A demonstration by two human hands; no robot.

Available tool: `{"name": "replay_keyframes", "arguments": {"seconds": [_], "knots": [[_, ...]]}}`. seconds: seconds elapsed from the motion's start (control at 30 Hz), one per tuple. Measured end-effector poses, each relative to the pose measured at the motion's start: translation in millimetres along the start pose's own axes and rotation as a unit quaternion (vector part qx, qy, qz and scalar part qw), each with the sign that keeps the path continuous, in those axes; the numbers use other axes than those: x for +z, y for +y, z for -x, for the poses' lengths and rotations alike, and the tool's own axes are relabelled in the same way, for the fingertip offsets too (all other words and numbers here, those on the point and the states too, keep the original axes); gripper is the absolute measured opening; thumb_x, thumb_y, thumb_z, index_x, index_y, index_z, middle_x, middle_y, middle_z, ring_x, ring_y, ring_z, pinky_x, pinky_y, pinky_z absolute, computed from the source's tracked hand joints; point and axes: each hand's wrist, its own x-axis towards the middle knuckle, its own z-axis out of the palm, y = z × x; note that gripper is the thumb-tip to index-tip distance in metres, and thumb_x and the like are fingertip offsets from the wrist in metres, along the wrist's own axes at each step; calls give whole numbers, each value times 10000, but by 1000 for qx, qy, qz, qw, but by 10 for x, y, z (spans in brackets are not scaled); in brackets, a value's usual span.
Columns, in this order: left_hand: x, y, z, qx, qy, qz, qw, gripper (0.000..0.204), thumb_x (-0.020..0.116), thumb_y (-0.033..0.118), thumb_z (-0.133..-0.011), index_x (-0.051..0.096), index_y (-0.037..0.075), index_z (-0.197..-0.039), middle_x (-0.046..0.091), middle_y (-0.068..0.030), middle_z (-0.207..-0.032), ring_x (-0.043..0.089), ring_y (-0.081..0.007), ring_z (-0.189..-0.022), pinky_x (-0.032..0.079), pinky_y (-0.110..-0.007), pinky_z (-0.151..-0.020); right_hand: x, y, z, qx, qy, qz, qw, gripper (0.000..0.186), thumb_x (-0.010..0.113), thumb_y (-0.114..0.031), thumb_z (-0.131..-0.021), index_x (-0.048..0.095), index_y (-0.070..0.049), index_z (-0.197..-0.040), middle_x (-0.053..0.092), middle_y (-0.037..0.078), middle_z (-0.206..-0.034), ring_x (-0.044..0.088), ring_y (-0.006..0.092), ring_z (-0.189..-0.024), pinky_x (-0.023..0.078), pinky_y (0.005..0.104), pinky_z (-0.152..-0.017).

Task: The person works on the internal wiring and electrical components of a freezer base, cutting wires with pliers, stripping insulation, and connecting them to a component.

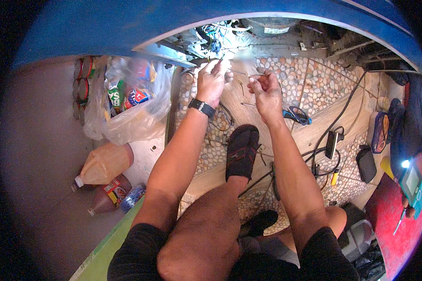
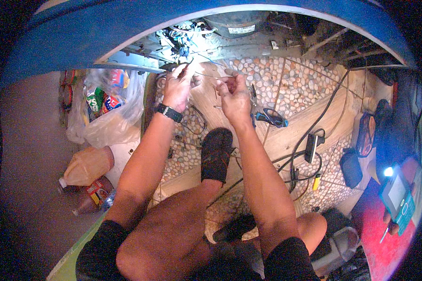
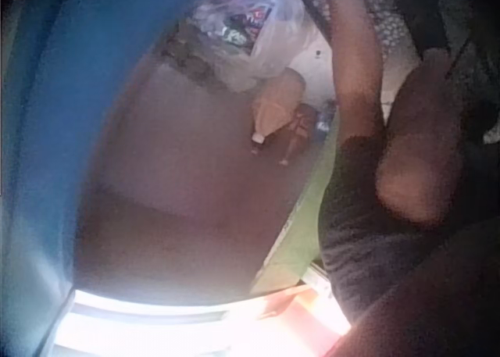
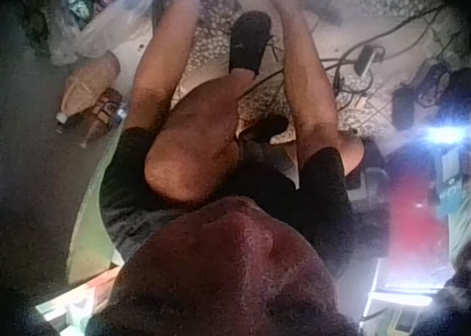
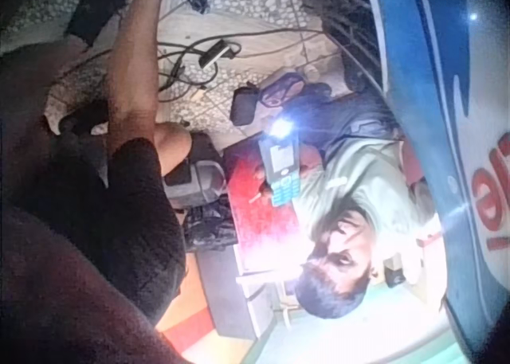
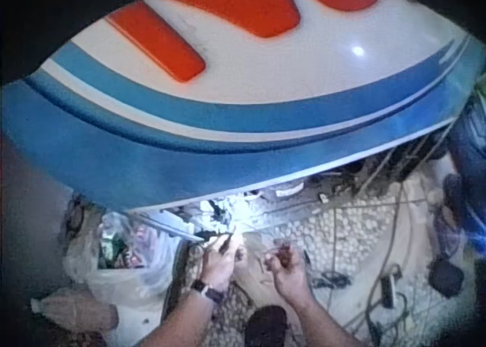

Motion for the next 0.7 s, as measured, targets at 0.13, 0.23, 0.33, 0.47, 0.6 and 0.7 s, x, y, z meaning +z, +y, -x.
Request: {"name": "replay_keyframes", "arguments": {"seconds": [0.13,0.23,0.33,0.47,0.6,0.7], "knots": [[-7,-8,8,8,-13,2,1000,194,640,184,-975,645,5,-1048,671,-38,-910,642,-116,-759,546,-262,-662,-24,41,-83,-39,-8,129,991,208,610,-109,-972,587,9,-1143,666,92,-983,653,155,-838,538,304,-722],[-15,-20,16,17,5,3,1000,225,649,159,-960,613,-9,-1105,668,-68,-942,651,-150,-771,551,-297,-678,12,0,-70,-106,-12,256,961,139,632,-129,-958,650,-12,-1031,669,115,-924,663,194,-804,536,338,-705],[-50,-4,45,185,66,-218,956,253,641,89,-916,589,-14,-1142,654,-137,-1019,658,-244,-853,546,-369,-757,114,-280,-25,-205,-14,355,912,116,659,-136,-926,674,-40,-989,649,147,-886,658,278,-785,526,386,-705],[-90,103,161,429,59,-460,775,269,627,48,-824,626,19,-1092,556,-192,-1269,535,-370,-1147,411,-480,-1000,225,-423,-223,-329,-36,362,871,142,685,-151,-889,675,-46,-985,616,158,-851,628,368,-790,511,434,-712],[1,191,134,483,106,-465,734,196,647,86,-848,663,34,-1037,585,-169,-1249,523,-376,-1156,394,-478,-1015,306,-415,-586,-369,-80,302,875,121,685,-122,-891,683,-59,-994,668,166,-903,653,346,-815,519,374,-726],[-37,208,-63,461,78,-419,778,109,678,114,-870,689,38,-948,630,-158,-1192,587,-352,-1084,459,-428,-957,384,-298,-706,-298,-67,199,931,109,667,-97,-926,675,-37,-1017,699,124,-904,668,203,-782,530,303,-733]]}}
